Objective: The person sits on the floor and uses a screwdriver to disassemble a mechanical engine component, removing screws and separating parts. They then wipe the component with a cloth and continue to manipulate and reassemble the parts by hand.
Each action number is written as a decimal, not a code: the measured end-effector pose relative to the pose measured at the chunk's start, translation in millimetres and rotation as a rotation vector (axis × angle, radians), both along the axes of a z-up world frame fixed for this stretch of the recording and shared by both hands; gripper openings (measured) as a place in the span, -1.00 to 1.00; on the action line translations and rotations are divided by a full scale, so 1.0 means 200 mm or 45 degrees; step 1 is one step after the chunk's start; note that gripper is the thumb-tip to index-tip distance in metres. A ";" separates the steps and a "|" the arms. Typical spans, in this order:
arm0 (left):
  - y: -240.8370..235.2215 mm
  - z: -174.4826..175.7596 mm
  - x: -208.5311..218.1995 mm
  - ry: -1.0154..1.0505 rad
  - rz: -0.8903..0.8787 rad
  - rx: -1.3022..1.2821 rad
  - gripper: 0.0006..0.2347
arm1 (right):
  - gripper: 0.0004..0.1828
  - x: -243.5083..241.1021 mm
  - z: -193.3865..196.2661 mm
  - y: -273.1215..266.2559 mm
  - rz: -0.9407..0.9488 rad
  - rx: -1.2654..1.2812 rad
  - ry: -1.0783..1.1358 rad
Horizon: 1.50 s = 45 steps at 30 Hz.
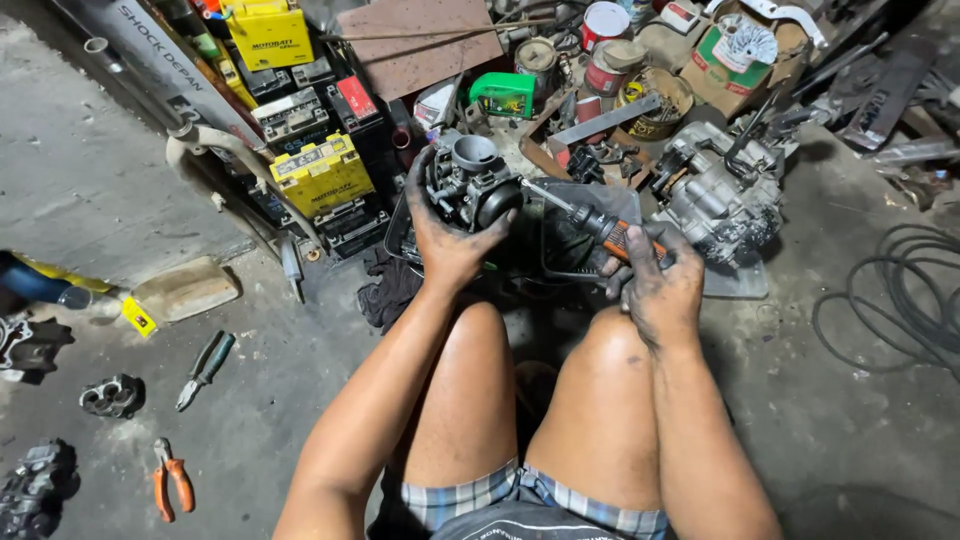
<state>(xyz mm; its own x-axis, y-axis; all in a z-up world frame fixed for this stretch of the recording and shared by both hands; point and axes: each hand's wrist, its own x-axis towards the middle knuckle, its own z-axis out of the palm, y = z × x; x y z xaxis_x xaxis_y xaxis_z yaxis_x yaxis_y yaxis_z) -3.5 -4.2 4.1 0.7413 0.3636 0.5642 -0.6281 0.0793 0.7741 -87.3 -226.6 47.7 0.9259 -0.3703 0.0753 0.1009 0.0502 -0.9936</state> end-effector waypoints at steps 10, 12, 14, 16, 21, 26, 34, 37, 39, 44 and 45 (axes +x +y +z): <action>0.03 0.09 -0.05 0.216 0.066 -0.015 -0.02 | -0.85 0.04 0.02 -0.02 -0.038 0.062 -0.348; 0.04 0.11 -0.06 0.330 0.117 -0.015 -0.02 | -0.83 0.04 0.04 -0.01 -0.179 0.108 -0.536; 0.04 0.11 -0.06 0.341 0.119 -0.026 -0.03 | -0.84 0.09 0.03 -0.08 -0.264 -0.020 -0.658; 0.03 0.11 -0.06 0.359 0.120 -0.036 -0.03 | -0.80 0.10 0.06 -0.14 -0.348 -0.152 -0.771; 0.01 0.10 -0.04 0.518 0.145 0.104 -0.15 | -0.85 0.11 0.23 -0.20 -0.305 -0.707 -0.787; -0.06 0.21 -0.03 0.838 -0.125 -0.524 -0.25 | -0.77 0.27 0.17 -0.42 -0.122 -0.950 -0.776; -0.09 0.31 -0.11 0.961 -0.308 -0.754 -0.50 | -0.89 0.48 -0.13 -0.65 0.010 -1.413 0.016; -0.08 0.22 -0.05 0.989 -0.294 -0.772 -0.42 | -0.74 0.55 -0.14 -0.54 0.164 -1.639 0.300; -0.08 0.08 0.03 1.031 -0.222 -0.988 -0.20 | -0.72 0.61 -0.19 -0.47 0.357 -1.774 0.588; -0.06 0.07 0.02 1.010 -0.241 -0.997 -0.21 | -0.69 0.74 -0.36 -0.30 0.545 -2.040 0.562; -0.05 0.09 0.00 1.012 -0.251 -0.994 -0.23 | -0.65 0.77 -0.40 -0.28 0.648 -2.092 0.505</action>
